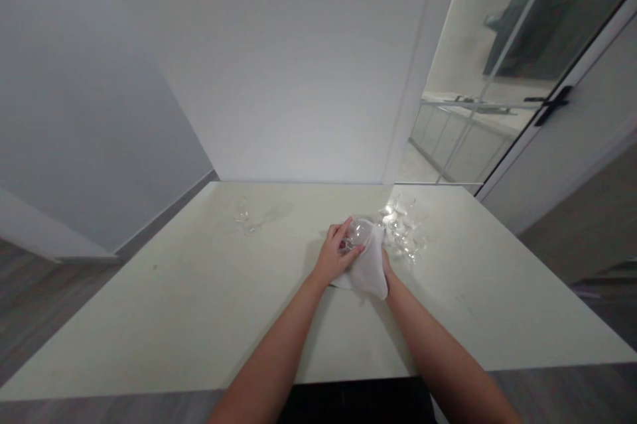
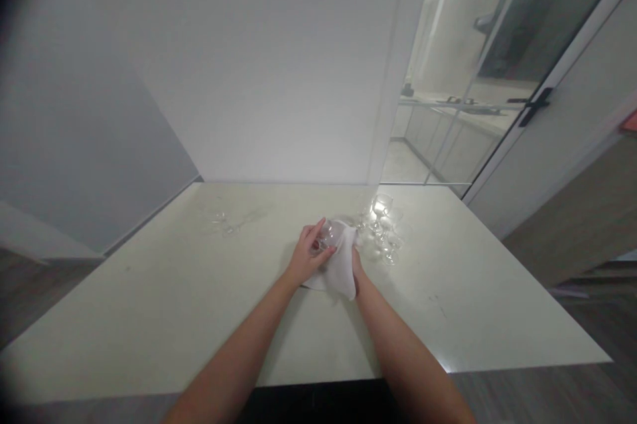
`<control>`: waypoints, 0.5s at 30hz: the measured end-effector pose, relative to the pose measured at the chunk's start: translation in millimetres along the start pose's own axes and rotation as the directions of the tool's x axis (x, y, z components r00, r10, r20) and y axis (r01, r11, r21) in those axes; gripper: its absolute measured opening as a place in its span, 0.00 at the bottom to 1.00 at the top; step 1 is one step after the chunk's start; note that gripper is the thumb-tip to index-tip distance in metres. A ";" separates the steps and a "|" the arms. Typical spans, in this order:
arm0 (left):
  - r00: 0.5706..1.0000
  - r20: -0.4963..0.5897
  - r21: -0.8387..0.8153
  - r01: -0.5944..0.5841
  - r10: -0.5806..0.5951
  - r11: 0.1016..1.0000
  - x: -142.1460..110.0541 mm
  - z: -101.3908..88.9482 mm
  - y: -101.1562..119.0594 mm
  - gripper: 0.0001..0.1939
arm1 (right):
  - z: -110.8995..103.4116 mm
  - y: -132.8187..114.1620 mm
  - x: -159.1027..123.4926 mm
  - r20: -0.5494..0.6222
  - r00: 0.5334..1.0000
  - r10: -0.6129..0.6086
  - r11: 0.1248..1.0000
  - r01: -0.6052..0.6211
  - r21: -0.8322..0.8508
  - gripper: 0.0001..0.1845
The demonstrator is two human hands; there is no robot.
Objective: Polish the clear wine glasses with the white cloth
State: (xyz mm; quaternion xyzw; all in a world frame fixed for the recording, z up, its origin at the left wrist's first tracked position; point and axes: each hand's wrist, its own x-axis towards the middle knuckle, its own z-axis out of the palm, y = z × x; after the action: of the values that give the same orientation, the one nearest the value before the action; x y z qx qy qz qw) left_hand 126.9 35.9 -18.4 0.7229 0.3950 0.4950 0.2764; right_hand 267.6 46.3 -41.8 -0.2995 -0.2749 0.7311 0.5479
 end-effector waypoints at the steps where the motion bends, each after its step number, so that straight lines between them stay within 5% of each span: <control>1: 1.000 0.002 -0.014 -0.003 0.003 1.000 0.3 -0.4 -0.7 0.37 | 0.5 -0.8 0.2 0.021 1.000 -0.012 1.000 0.012 -0.006 0.21; 6: 0.999 0.031 -0.250 0.046 -0.040 0.967 1.0 1.9 -2.0 0.37 | 17.4 -3.1 -13.6 0.056 0.989 -0.134 0.989 0.138 -0.061 0.20; 15: 0.961 0.124 -0.589 0.273 -0.249 0.760 1.7 3.8 4.9 0.27 | 25.4 -17.4 -15.2 0.109 0.988 -0.109 0.985 0.092 0.149 0.19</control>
State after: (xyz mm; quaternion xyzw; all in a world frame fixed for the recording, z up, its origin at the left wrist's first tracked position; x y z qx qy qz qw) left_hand 132.2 34.7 -15.1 0.5448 0.3089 0.5374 0.5647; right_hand 263.2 34.1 -10.0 -0.2019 -0.2682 0.7365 0.5873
